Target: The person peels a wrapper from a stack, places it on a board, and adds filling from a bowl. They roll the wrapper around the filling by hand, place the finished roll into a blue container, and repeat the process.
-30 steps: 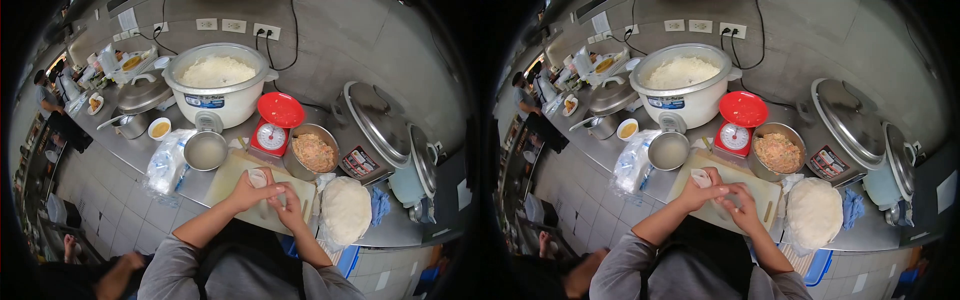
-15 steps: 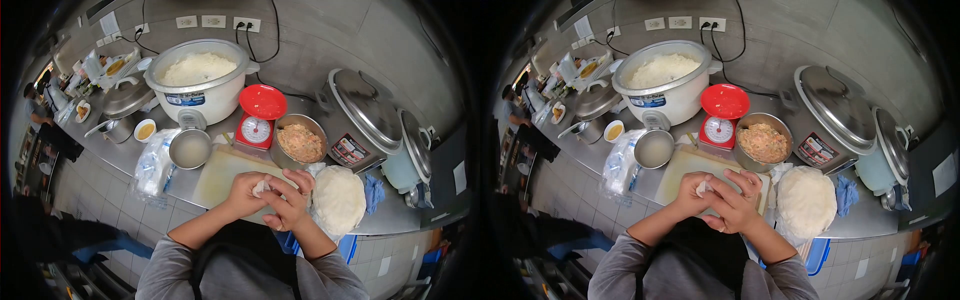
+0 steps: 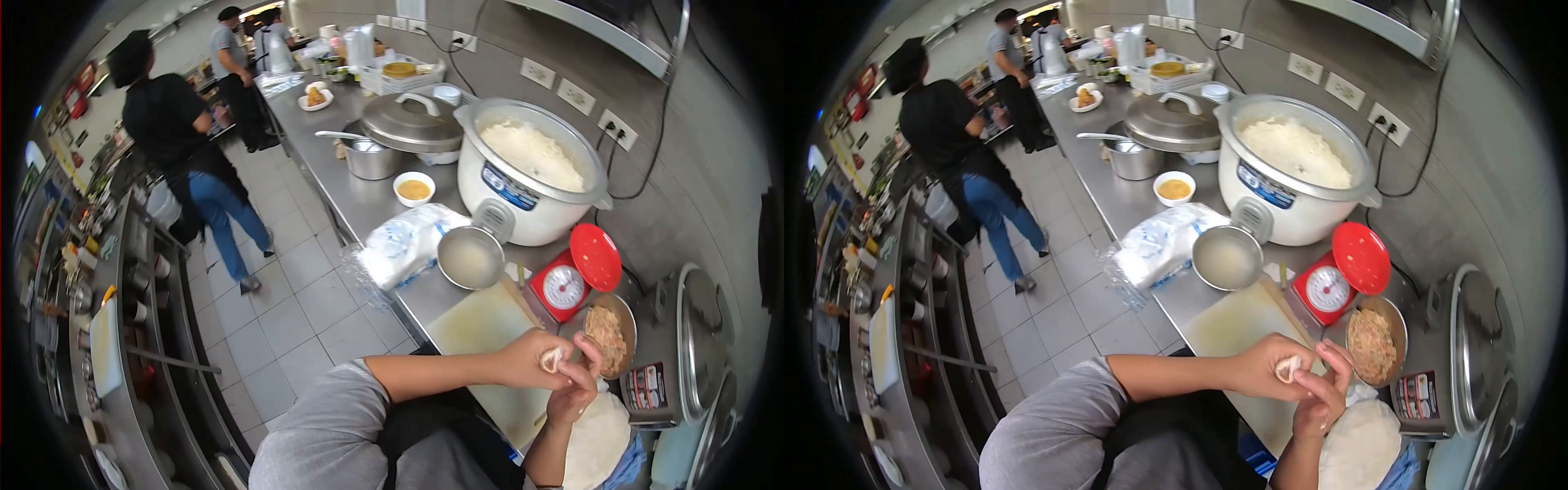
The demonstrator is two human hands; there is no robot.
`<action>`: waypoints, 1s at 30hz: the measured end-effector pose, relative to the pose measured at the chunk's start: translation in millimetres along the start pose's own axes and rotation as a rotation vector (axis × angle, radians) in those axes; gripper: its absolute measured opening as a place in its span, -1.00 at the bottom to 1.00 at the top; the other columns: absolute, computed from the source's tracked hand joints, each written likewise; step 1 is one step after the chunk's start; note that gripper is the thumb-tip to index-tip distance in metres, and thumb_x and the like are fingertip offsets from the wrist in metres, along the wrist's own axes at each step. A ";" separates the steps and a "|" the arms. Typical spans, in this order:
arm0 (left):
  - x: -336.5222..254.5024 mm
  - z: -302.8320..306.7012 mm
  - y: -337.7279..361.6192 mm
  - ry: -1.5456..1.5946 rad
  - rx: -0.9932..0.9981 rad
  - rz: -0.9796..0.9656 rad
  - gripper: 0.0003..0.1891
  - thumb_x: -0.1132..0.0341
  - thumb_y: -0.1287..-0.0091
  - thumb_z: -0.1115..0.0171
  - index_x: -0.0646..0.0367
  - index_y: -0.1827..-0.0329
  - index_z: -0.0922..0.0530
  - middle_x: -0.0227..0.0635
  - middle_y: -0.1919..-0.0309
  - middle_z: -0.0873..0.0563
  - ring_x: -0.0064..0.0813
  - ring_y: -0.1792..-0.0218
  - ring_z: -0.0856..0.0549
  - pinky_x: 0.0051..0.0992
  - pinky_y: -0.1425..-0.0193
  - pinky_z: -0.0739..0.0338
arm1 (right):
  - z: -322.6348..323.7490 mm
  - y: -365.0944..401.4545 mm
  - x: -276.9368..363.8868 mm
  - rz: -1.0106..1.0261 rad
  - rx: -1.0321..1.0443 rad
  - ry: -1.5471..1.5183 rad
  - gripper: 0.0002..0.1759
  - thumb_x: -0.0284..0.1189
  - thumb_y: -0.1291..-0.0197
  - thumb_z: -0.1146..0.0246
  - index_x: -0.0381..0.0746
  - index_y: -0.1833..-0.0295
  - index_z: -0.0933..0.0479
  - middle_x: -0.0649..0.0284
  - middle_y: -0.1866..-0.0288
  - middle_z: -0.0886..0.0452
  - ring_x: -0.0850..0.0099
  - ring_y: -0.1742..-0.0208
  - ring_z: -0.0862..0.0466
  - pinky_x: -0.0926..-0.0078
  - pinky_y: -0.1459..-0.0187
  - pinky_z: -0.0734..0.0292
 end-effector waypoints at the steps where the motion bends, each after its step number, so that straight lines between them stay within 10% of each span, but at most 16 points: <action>1: 1.8 0.1 0.6 0.019 0.028 0.018 -0.73 0.44 -0.04 -0.40 0.17 0.54 -0.38 -0.43 0.63 -0.46 -0.67 0.55 -0.40 -0.52 0.46 -0.33 | -2.0 -3.9 2.3 0.030 0.023 0.033 -0.30 0.19 -0.42 0.21 -0.12 0.22 -0.66 0.08 -0.13 -0.53 0.05 -0.25 -0.42 -0.03 -0.28 -0.23; 8: 7.7 -6.2 4.1 -0.105 0.115 0.049 -0.75 0.40 -0.05 -0.42 0.21 0.56 -0.45 -0.39 0.64 -0.51 -0.66 0.56 -0.47 -0.50 0.47 -0.36 | -5.2 -26.6 27.5 0.451 0.330 0.476 -0.27 0.22 -0.41 0.28 -0.08 0.35 -0.59 0.12 -0.09 -0.54 0.07 -0.22 -0.42 -0.04 -0.23 -0.23; 11: -5.5 -6.0 0.2 -0.030 0.206 0.092 -0.73 0.37 -0.08 -0.44 0.21 0.57 -0.46 -0.41 0.65 -0.54 -0.67 0.57 -0.50 -0.51 0.48 -0.38 | 7.3 -17.1 0.1 0.026 0.016 -0.167 -0.20 0.23 -0.41 0.31 -0.12 0.38 -0.63 0.14 -0.07 -0.54 0.07 -0.20 -0.42 0.00 -0.25 -0.24; 14: -7.5 -12.8 -0.3 0.104 0.311 0.162 -0.72 0.37 -0.10 -0.44 0.20 0.58 -0.45 -0.45 0.65 -0.55 -0.68 0.59 -0.50 -0.52 0.50 -0.38 | 0.7 -21.5 4.1 -0.059 0.125 -0.180 -0.14 0.25 -0.41 0.34 -0.15 0.40 -0.67 0.15 -0.05 -0.54 0.08 -0.18 -0.42 0.03 -0.25 -0.25; 30: -7.7 -29.0 -1.6 0.181 0.515 0.119 -0.81 0.41 -0.08 -0.46 0.21 0.48 -0.55 -0.43 0.54 -0.63 -0.62 0.48 -0.58 -0.51 0.38 -0.47 | 15.5 -24.5 22.6 0.025 0.148 -0.232 -0.20 0.28 -0.37 0.23 -0.10 0.46 -0.66 0.16 0.05 -0.62 0.07 -0.15 -0.44 0.05 -0.21 -0.26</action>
Point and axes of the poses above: each hand's wrist, its own y-axis away from the middle knuckle, its own z-axis out of the back of the hand, x = y × z, the point moved 5 cm from there along -y, towards the middle knuckle
